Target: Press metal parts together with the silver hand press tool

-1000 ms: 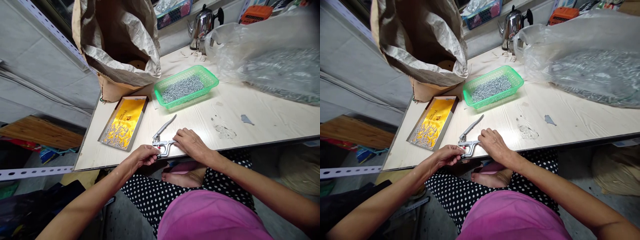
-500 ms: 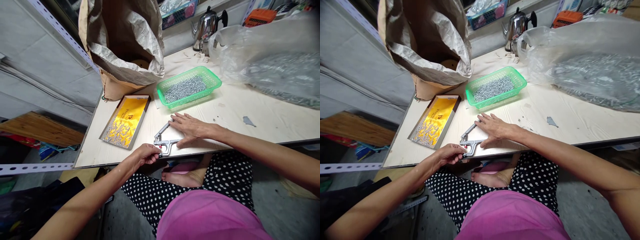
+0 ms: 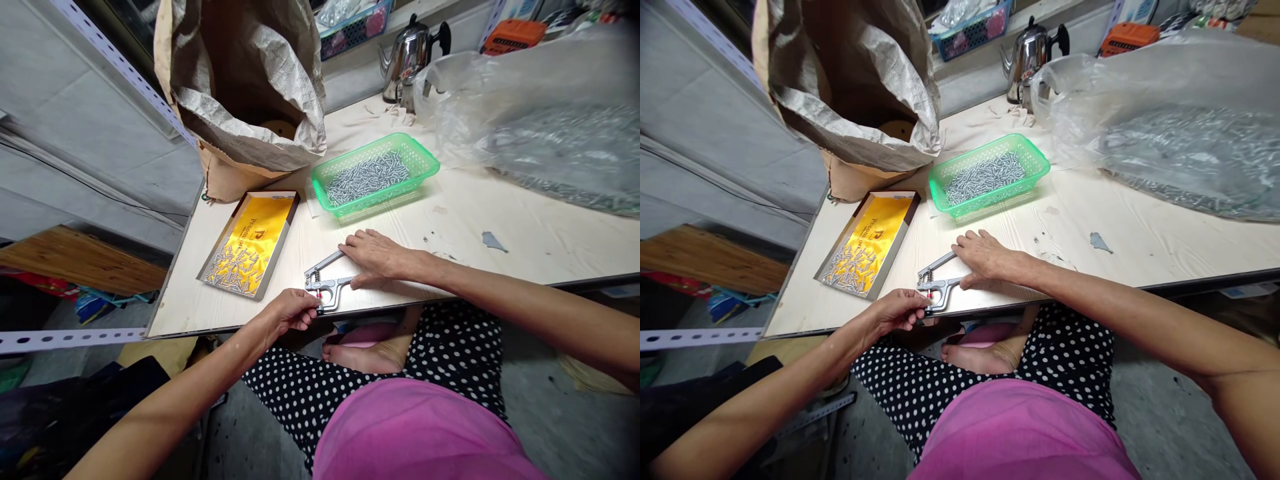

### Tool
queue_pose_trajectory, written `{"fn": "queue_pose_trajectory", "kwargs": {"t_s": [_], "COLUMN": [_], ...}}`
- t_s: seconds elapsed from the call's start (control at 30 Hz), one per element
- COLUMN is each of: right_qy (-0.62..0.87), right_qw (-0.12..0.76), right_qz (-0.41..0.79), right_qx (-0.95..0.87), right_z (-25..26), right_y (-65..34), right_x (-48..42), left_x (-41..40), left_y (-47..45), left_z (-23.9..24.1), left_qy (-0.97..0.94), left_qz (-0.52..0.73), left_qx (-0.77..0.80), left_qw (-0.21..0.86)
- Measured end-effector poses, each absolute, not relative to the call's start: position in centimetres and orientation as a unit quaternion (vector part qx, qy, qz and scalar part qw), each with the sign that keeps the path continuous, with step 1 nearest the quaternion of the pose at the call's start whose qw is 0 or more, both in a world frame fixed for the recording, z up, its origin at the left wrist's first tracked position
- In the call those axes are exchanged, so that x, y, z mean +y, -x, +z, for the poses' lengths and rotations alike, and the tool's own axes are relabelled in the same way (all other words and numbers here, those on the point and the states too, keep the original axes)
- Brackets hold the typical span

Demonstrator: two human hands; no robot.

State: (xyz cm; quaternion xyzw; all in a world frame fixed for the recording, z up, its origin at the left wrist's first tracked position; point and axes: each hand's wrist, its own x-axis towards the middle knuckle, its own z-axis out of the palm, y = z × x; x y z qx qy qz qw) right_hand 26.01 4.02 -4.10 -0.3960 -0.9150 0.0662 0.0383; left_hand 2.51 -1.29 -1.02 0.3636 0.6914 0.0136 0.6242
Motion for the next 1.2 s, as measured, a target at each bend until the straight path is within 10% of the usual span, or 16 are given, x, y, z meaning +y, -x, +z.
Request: {"fn": "queue_pose_trajectory", "kwargs": {"t_s": [0.3,1.2], "right_qy": [0.408,0.420], "right_qw": [0.062,-0.061], "right_qz": [0.069,0.086], "right_qx": [-0.908,-0.901], "right_z": [-4.1,-1.9], "right_y": [-25.9,-25.2], "right_x": [2.5,3.8], "left_x": [-2.4,2.0], "left_y": [-3.8,-8.5], "left_z": [-0.4,-1.8], "left_qy": [-0.823,-0.857], "left_qz": [0.033,-0.050], "left_qx": [0.550,0.505], "left_qw": [0.139,0.091]}}
